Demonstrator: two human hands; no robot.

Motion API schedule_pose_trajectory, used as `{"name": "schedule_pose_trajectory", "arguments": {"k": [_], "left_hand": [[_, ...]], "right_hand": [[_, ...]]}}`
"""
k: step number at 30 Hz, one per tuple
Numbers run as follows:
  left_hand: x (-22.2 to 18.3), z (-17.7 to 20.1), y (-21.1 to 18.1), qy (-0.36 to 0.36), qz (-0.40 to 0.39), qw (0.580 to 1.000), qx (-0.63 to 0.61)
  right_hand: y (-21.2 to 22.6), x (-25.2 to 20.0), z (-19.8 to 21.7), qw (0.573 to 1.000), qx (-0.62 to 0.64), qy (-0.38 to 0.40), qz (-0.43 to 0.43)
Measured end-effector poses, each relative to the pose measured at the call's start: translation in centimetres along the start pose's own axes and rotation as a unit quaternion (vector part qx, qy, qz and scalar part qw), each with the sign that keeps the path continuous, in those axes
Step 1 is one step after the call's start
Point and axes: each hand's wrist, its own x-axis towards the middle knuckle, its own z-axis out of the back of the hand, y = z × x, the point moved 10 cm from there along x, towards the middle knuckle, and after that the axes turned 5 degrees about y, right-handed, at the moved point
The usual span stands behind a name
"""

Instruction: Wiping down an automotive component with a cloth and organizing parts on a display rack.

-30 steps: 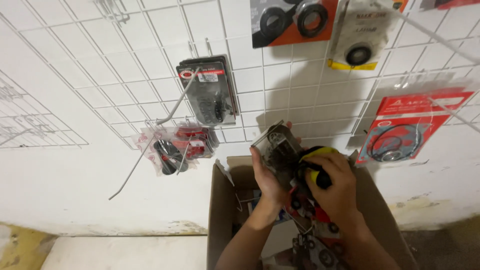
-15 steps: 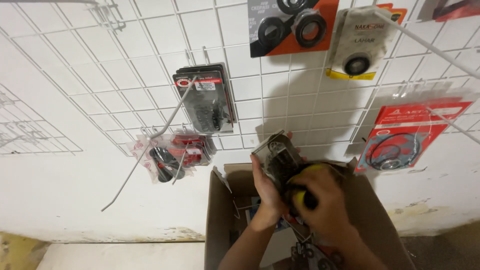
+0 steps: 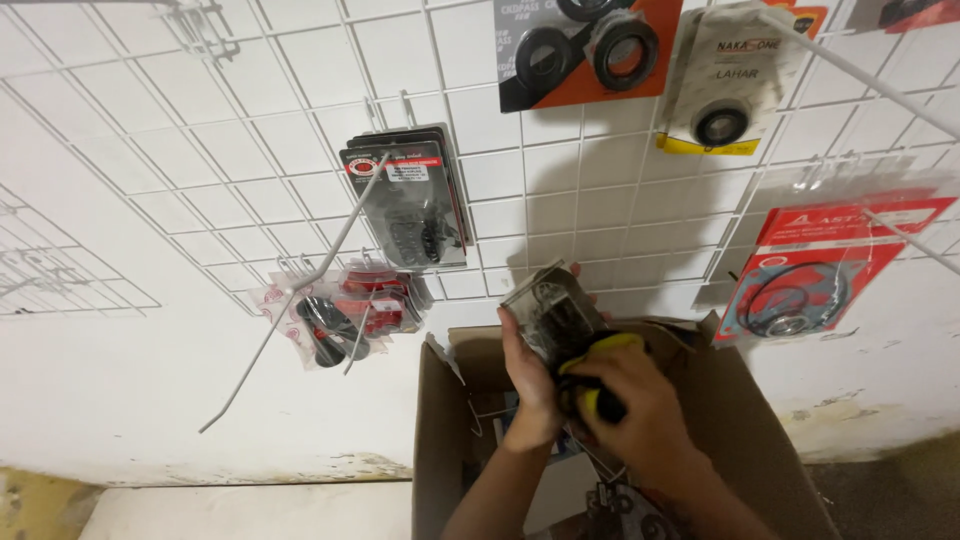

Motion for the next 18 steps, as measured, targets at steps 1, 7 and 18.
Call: {"name": "schedule_pose_trajectory", "arguments": {"k": [1,7,18], "left_hand": [[0.0,-0.5,-0.4,-0.032,0.013,0.999,0.011],[0.1,-0.3,-0.2,-0.054,0.04,0.997,-0.032],[0.2,-0.2,-1.9,-0.087,0.023,0.996,-0.024]], "right_hand": [[-0.3,0.5,1.1,1.0,0.009,-0.026,0.001],[-0.1,0.2,1.2,0.999,-0.017,-0.034,0.0],[0.0,0.4,1.7,1.0,0.004,-0.023,-0.019]]}}
